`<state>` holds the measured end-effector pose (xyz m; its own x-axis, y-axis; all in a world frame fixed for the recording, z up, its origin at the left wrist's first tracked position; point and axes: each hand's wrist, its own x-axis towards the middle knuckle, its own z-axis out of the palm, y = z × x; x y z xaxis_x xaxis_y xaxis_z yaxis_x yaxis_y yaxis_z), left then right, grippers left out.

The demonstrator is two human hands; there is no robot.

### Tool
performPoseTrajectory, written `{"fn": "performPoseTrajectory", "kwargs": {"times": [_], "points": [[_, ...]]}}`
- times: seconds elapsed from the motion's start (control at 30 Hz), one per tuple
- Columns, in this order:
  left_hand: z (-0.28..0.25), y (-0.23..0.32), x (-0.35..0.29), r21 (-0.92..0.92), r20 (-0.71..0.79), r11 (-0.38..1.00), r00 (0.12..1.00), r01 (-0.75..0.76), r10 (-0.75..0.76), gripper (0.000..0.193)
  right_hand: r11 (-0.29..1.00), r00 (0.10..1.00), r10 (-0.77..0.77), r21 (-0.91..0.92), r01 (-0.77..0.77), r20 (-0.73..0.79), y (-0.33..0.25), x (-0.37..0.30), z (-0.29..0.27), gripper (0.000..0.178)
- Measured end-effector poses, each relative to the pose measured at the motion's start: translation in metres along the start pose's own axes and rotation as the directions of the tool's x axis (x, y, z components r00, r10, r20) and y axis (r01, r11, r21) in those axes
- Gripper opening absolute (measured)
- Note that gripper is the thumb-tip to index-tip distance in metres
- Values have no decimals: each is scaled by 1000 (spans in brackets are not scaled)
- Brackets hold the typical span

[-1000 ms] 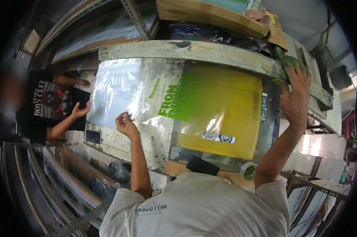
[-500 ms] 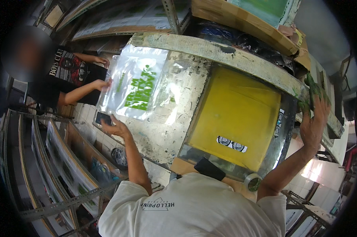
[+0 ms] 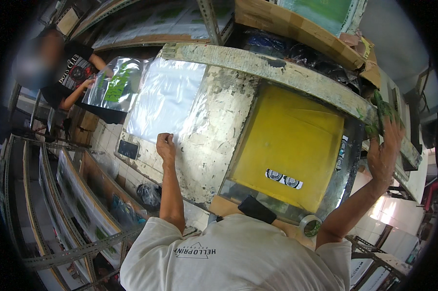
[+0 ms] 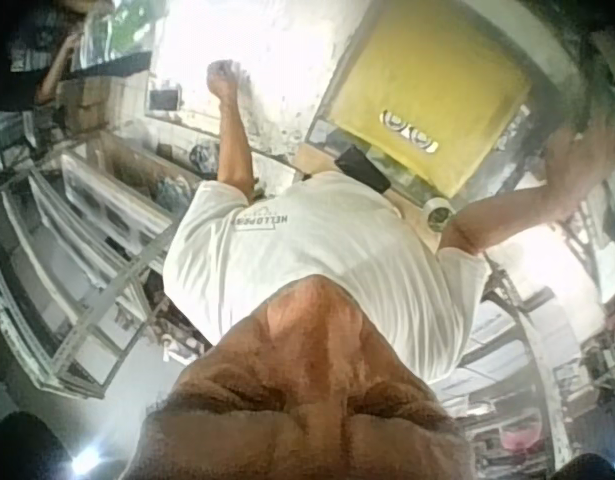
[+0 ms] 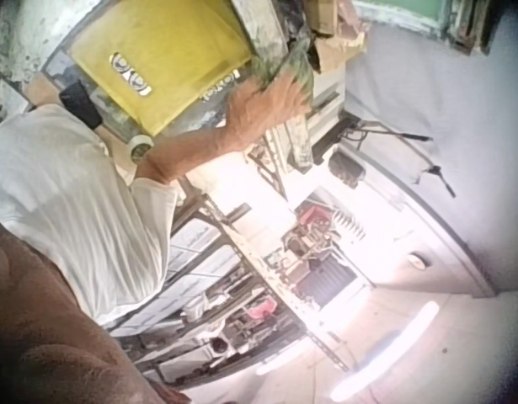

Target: The person performs screen printing by placing a shirt on a printing board, lowering a mesh screen, and applying green ink using a squeegee before lifting the screen and removing the shirt.

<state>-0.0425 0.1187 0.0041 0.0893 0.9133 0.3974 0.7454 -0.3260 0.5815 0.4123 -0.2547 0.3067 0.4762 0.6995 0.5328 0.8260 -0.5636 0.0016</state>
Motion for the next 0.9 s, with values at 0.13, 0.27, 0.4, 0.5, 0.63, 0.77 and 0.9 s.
{"fn": "performPoseTrajectory", "kwargs": {"times": [0.13,0.27,0.4,0.5,0.63,0.77,0.9], "points": [[2,56,12,-220,76,975,996,-23,40,9,1000,1000,5,16,-5,-8,-3,3,0,46],[21,142,-17,-532,473,831,871,163,131,18,1000,1000,-13,14,13,-19,3,4,4,46],[13,178,-29,-481,457,857,781,-185,425,40,999,1000,-17,40,17,8,-4,6,-3,45],[23,154,-37,-92,668,907,650,-411,363,50,1000,1000,-3,5,3,-20,-6,3,-2,46],[58,165,-59,-236,759,807,416,-541,500,64,995,998,-44,85,47,-39,-7,6,-7,50],[108,216,-83,-358,695,734,361,-577,622,77,999,1000,-3,39,3,-22,-7,6,-1,49],[152,276,-106,-408,679,666,280,-624,679,77,994,994,-68,86,75,-83,-13,12,-8,49]]}}
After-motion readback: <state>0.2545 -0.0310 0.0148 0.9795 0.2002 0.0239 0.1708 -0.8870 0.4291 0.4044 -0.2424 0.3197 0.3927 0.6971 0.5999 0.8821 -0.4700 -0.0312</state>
